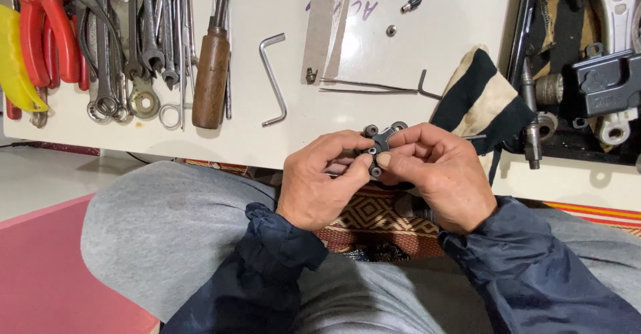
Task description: Assembling a small mechanical sub-assembly by aligning parts and securing them with small screws or pins.
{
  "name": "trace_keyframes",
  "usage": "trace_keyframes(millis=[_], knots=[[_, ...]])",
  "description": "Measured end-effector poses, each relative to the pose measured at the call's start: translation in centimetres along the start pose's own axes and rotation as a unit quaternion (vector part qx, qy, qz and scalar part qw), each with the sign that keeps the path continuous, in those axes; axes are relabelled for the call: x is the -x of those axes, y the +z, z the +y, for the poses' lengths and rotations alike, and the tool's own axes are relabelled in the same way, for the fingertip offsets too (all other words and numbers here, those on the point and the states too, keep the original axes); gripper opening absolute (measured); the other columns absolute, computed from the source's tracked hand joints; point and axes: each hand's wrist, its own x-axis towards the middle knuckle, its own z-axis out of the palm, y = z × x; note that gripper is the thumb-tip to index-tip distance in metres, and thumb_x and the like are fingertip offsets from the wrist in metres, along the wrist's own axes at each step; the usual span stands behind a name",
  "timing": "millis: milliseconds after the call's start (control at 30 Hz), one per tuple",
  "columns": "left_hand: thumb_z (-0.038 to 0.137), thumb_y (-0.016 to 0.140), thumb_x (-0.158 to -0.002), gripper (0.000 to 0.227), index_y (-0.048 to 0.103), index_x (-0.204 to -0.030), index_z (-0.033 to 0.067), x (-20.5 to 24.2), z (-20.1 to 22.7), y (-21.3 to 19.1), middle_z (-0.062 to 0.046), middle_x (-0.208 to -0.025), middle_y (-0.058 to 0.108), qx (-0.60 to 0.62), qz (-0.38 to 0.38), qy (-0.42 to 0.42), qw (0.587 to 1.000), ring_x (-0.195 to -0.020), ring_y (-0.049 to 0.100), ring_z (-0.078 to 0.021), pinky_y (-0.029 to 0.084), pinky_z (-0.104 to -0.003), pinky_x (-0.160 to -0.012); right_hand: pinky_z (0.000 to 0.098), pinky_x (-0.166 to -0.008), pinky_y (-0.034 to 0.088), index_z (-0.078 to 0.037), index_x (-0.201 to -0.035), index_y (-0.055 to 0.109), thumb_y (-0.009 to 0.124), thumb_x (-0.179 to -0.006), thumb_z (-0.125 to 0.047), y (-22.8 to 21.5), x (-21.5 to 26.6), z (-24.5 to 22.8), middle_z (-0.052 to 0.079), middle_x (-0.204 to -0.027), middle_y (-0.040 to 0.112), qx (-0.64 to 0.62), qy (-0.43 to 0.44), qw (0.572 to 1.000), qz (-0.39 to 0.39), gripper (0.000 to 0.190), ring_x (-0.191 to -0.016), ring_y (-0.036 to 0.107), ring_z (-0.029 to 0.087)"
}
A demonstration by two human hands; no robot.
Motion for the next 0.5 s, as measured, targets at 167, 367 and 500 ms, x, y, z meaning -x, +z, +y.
trace_keyframes(millis=[167, 367, 500], knots=[[0.012, 0.079, -0.085, 0.017, 0.077, -0.101, 0.0094, -0.16, 0.28, -0.1, -0.017, -0.104, 0.077, 0.014, -0.005, 0.002, 1.0, -0.085, 0.078, -0.0322, 0.067, -0.038, -0.067, 0.0378, -0.063, 0.064, 0.009, -0.101, 0.069, 0.082, -0.076, 0.005, 0.04, -0.17, 0.25, 0.02, -0.073, 0.072, 0.007, 0.0, 1.0, 0.003, 0.029, -0.063, 0.073, 0.023], [0.007, 0.077, -0.084, 0.015, 0.078, -0.1, 0.0089, -0.42, 0.83, 0.18, -0.017, -0.103, 0.077, 0.004, 0.002, 0.008, 1.0, -0.084, 0.078, -0.0318, 0.067, -0.038, -0.065, 0.0371, -0.061, 0.064, 0.009, -0.101, 0.069, 0.081, -0.076, 0.007, 0.26, -0.05, -0.01, 0.02, -0.071, 0.072, 0.014, 0.0, 1.0, 0.018, 0.028, -0.06, 0.073, 0.022], [0.005, 0.075, -0.086, 0.014, 0.077, -0.099, 0.0079, -0.29, 0.99, 0.62, -0.019, -0.101, 0.076, 0.001, 0.024, 0.03, 0.999, -0.081, 0.078, -0.0308, 0.067, -0.035, -0.06, 0.0353, -0.061, 0.063, 0.009, -0.102, 0.07, 0.08, -0.076, 0.007, 0.37, 0.01, -0.08, 0.02, -0.07, 0.072, 0.019, 0.006, 0.999, 0.024, 0.028, -0.059, 0.072, 0.022]])
